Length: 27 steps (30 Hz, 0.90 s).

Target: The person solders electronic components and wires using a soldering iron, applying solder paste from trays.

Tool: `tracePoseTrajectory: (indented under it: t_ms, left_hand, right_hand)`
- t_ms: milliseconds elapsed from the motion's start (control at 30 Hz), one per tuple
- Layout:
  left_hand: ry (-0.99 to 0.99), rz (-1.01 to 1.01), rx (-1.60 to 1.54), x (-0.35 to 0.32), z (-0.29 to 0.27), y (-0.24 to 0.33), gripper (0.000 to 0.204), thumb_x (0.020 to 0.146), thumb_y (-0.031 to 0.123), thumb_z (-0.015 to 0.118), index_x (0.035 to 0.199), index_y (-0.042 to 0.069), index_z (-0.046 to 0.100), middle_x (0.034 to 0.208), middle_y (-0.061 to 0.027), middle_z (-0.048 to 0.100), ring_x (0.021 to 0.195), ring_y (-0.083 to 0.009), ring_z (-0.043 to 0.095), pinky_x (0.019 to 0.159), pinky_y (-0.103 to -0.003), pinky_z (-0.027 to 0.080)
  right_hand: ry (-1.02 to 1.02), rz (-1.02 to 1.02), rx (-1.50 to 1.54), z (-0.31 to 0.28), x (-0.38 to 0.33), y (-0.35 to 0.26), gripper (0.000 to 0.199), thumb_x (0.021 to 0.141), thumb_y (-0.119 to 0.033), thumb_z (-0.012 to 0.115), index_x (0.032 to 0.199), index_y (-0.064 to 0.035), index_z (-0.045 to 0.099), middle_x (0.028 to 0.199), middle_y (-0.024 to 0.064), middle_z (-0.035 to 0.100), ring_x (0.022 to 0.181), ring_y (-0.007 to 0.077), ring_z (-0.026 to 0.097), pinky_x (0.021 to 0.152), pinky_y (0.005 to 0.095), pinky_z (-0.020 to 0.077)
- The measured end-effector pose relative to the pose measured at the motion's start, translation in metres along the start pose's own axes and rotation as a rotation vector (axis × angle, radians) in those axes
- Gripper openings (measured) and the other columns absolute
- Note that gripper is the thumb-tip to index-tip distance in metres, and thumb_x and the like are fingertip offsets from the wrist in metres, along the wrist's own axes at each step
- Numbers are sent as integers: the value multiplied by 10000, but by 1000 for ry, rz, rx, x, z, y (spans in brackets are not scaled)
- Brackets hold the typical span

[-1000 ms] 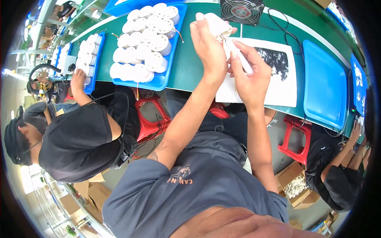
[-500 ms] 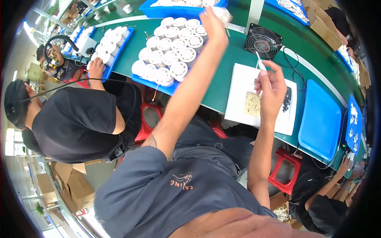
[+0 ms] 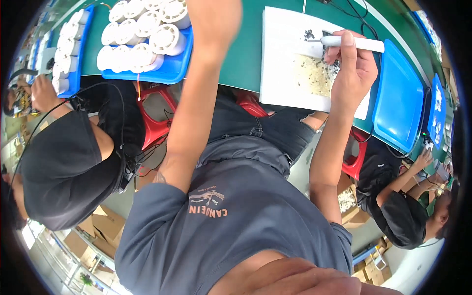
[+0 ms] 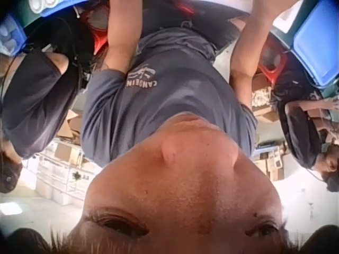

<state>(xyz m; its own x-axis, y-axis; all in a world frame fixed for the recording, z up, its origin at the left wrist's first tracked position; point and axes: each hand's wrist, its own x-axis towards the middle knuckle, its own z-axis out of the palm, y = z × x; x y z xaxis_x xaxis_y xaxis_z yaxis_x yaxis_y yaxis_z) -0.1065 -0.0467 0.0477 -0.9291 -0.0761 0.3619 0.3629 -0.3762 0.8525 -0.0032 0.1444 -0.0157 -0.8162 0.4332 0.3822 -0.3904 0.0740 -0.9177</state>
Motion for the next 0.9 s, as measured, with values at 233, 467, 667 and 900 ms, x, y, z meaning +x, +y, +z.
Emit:
tracePoseTrajectory:
  t_ms: [233, 467, 667, 900]
  left_hand:
    - [-311, 209, 588, -85, -61, -50, 213, 898, 52, 649, 1103, -3, 651, 1119, -154, 646, 987, -260, 637, 803, -346, 546]
    - [-354, 142, 534, -86, -68, -53, 229, 965, 24, 620, 1190, -21, 632, 1218, -140, 596, 1062, -189, 617, 893, -298, 529]
    - [-269, 163, 457, -83, -66, -56, 227, 868, -49, 650, 1094, -25, 665, 1073, -131, 657, 946, -221, 634, 759, -296, 553]
    - [-265, 127, 435, -84, -66, -56, 225, 876, -41, 648, 1099, -17, 669, 1066, -126, 659, 946, -215, 634, 762, -294, 555]
  right_hand:
    - [-85, -3, -282, 10, -12, -6, 163, 928, -54, 744, 1056, 35, 696, 902, 66, 707, 777, 103, 686, 669, 212, 520]
    - [-67, -12, -374, 16, -14, -5, 148, 910, -20, 748, 1036, 44, 702, 887, 56, 716, 770, 89, 680, 665, 200, 522]
    - [-52, -22, -447, 17, -14, -7, 151, 898, -11, 759, 1032, 37, 708, 877, 58, 721, 749, 81, 676, 654, 194, 521]
    - [-57, -32, -395, 13, -14, -5, 149, 902, -1, 749, 1037, 45, 707, 889, 65, 725, 764, 91, 689, 661, 196, 528]
